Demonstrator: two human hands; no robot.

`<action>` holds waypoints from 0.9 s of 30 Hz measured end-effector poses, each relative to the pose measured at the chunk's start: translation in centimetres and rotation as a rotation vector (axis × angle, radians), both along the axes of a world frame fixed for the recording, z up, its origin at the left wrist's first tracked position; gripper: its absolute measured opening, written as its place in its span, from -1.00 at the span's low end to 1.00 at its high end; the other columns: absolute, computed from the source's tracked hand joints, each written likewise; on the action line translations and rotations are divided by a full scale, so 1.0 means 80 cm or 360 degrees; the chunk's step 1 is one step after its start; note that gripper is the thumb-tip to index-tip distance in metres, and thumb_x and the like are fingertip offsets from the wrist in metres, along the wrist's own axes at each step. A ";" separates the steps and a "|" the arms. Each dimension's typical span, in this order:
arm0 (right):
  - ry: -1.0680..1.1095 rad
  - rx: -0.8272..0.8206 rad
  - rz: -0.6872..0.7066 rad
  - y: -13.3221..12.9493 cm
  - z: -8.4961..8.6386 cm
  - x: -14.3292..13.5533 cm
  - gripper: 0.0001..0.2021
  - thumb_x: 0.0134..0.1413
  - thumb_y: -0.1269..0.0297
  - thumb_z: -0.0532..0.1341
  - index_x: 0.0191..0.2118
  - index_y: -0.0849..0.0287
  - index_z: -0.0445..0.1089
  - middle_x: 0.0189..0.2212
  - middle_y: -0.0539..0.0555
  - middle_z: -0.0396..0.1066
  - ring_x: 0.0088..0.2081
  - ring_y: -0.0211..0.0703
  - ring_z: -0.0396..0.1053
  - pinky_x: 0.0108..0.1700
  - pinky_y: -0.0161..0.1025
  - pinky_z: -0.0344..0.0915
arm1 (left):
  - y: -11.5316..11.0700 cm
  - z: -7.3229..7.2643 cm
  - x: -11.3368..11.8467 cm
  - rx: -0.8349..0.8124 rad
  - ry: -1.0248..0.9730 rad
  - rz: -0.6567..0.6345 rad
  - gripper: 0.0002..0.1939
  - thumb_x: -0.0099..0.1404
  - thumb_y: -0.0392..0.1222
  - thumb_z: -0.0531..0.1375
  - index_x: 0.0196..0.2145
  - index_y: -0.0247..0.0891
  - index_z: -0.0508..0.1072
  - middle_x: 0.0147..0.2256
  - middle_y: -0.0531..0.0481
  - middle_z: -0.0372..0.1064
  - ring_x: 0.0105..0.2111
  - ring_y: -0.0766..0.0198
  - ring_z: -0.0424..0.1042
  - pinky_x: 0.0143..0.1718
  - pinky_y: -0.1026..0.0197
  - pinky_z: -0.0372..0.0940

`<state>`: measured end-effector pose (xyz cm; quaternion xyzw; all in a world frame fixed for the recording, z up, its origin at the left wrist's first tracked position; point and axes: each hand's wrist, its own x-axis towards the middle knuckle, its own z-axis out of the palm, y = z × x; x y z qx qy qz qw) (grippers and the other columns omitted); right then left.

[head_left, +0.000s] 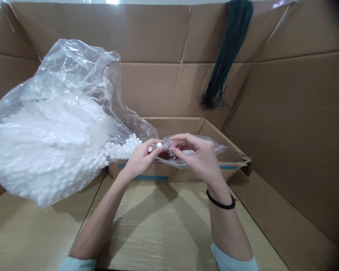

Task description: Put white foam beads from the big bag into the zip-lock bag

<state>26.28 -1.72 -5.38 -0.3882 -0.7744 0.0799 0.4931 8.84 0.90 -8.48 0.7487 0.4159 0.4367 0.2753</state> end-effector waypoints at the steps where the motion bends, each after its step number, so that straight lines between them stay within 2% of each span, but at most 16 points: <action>1: 0.0039 0.0090 -0.0062 0.000 -0.002 -0.004 -0.81 0.00 0.40 0.21 -0.21 0.14 0.41 -0.41 -0.03 0.51 -0.40 -0.27 0.47 -0.28 -0.33 0.39 | 0.000 0.001 0.000 0.0017 -0.0021 0.0025 -0.63 0.22 0.05 0.09 -0.16 -0.27 0.43 -0.58 0.12 0.22 -0.56 0.37 0.14 -0.49 0.30 0.03; 3: 0.0011 0.0244 -0.0171 0.005 -0.009 -0.011 -0.80 0.03 0.41 0.18 -0.18 0.12 0.39 -0.39 -0.03 0.51 -0.36 -0.26 0.48 -0.24 -0.32 0.39 | -0.002 0.003 0.000 0.0065 -0.0032 0.0090 -0.63 0.20 0.05 0.12 -0.20 -0.27 0.46 -0.63 0.14 0.15 -0.58 0.38 0.11 -0.50 0.31 0.01; 5: -0.0084 0.0333 -0.0217 0.011 -0.015 -0.017 -0.79 0.06 0.40 0.17 -0.15 0.10 0.37 -0.37 -0.02 0.52 -0.32 -0.24 0.48 -0.21 -0.31 0.38 | -0.005 0.006 0.000 0.0112 -0.0028 0.0119 -0.65 0.20 0.04 0.12 -0.23 -0.27 0.48 -0.62 0.13 0.18 -0.58 0.39 0.10 -0.50 0.32 0.00; 8: -0.0107 0.0377 -0.0220 0.016 -0.022 -0.021 -0.80 0.09 0.37 0.15 -0.14 0.08 0.36 -0.36 -0.03 0.52 -0.30 -0.24 0.49 -0.20 -0.32 0.39 | -0.010 0.011 0.000 0.0144 -0.0029 0.0076 -0.67 0.24 0.02 0.08 -0.28 -0.27 0.49 -0.56 0.11 0.26 -0.59 0.40 0.08 -0.52 0.33 -0.01; 11: 0.0044 0.0346 -0.0189 0.017 -0.024 -0.024 -0.81 0.08 0.36 0.16 -0.15 0.08 0.35 -0.36 -0.04 0.51 -0.31 -0.26 0.49 -0.20 -0.32 0.41 | -0.012 0.012 0.001 0.0094 -0.0094 0.0009 -0.65 0.26 0.03 0.04 -0.32 -0.28 0.48 -0.61 0.13 0.13 -0.61 0.42 0.00 -0.56 0.33 -0.05; 16: 0.0342 0.0347 -0.0203 0.017 -0.027 -0.030 -0.82 0.05 0.36 0.17 -0.18 0.09 0.35 -0.36 -0.04 0.49 -0.33 -0.28 0.48 -0.19 -0.32 0.44 | -0.011 0.009 0.004 -0.0049 -0.0332 -0.0097 -0.62 0.25 0.07 0.04 -0.28 -0.29 0.46 -0.64 0.16 -0.05 -0.61 0.42 -0.09 -0.59 0.32 -0.09; 20: 0.0413 0.0376 -0.0150 0.017 -0.031 -0.036 -0.83 0.04 0.37 0.18 -0.19 0.10 0.35 -0.35 -0.03 0.49 -0.33 -0.29 0.48 -0.20 -0.32 0.46 | -0.012 0.005 0.011 -0.0123 -0.0543 -0.0142 -0.62 0.23 0.07 0.08 -0.24 -0.30 0.45 -0.64 0.17 -0.11 -0.63 0.45 -0.14 -0.62 0.33 -0.14; 24: 0.0523 0.0354 -0.0201 0.017 -0.034 -0.041 -0.85 0.03 0.34 0.20 -0.22 0.10 0.35 -0.33 -0.02 0.49 -0.32 -0.26 0.49 -0.21 -0.29 0.47 | -0.016 0.001 0.023 -0.0188 -0.0801 -0.0172 -0.62 0.24 0.06 0.08 -0.21 -0.31 0.43 -0.64 0.18 -0.20 -0.64 0.47 -0.20 -0.66 0.33 -0.21; 27: 0.0497 0.0409 -0.0223 0.016 -0.034 -0.042 -0.85 0.05 0.34 0.19 -0.21 0.09 0.35 -0.32 -0.02 0.50 -0.31 -0.26 0.49 -0.20 -0.29 0.47 | -0.017 -0.001 0.027 -0.0212 -0.0881 -0.0187 -0.62 0.24 0.06 0.08 -0.20 -0.31 0.42 -0.63 0.18 -0.22 -0.65 0.47 -0.21 -0.67 0.33 -0.22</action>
